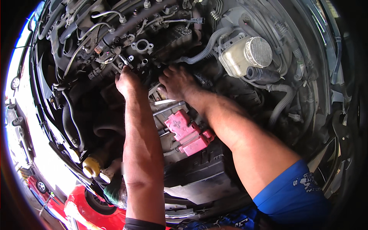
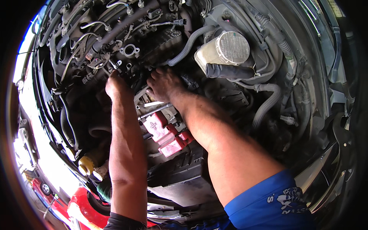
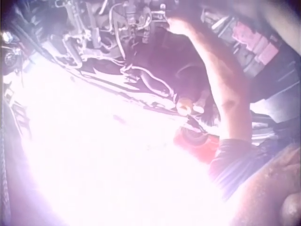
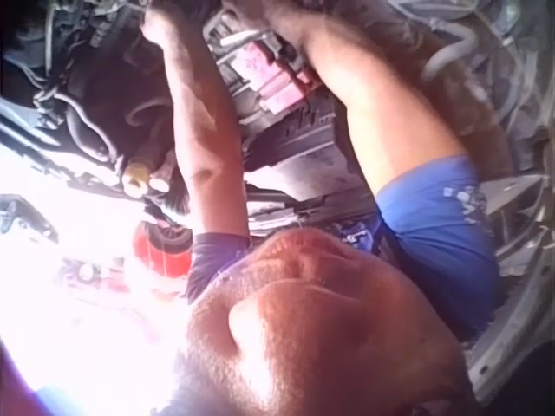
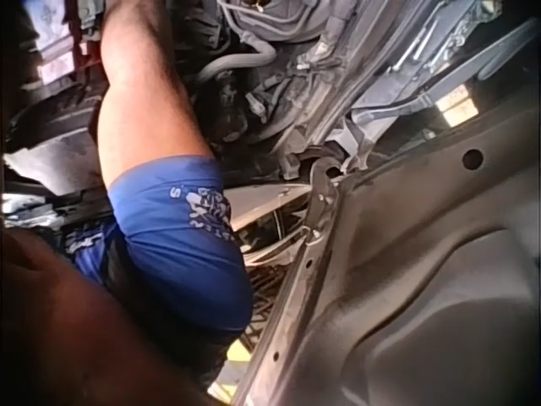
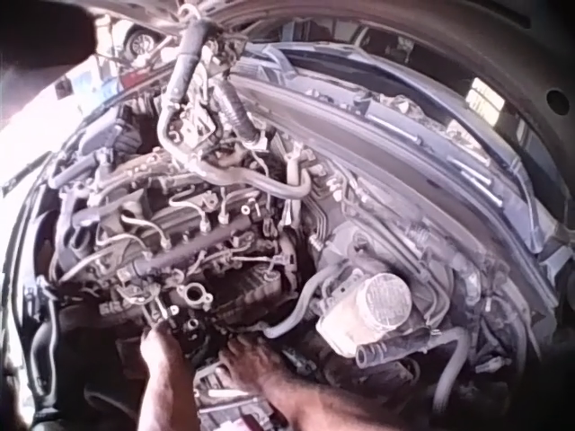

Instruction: Removing a metal component from a car engine using hand tools.

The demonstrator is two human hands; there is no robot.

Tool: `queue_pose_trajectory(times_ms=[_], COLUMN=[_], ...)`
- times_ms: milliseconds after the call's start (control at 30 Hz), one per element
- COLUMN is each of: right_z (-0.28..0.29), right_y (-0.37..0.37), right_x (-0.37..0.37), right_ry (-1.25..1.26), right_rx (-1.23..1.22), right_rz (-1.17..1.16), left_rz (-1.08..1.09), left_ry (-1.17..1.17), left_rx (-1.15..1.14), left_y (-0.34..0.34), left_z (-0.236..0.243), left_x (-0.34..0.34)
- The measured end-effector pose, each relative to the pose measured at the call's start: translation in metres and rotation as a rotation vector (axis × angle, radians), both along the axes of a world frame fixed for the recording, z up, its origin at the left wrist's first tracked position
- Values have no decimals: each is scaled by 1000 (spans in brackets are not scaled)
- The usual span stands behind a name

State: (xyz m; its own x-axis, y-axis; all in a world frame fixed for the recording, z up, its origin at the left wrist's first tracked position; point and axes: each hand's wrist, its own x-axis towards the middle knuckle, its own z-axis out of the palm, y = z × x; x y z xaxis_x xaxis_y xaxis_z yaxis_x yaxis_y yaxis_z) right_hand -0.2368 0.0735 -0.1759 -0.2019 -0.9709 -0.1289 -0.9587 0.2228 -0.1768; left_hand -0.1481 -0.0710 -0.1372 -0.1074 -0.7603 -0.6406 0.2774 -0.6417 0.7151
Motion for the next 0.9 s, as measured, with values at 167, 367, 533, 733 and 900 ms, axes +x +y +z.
queue_pose_trajectory(times_ms=[167,367,533,733,900], right_z=[3,12,-2,2,-1], right_y=[0,-3,6,-9,4], right_x=[-2,-3,-9,10,-7], right_ry=[-27,-40,11,-81,-63], right_rx=[4,197,-54,32,4], right_rz=[-3,21,8,34,-5], left_rz=[14,79,-34,-39,-215], left_ry=[-193,-333,-265,-192,-209], left_rx=[-99,-405,-448,-522,-476], left_y=[14,21,27,28,48], left_z=[20,20,27,45,100], left_x=[-9,-8,-4,55,119])
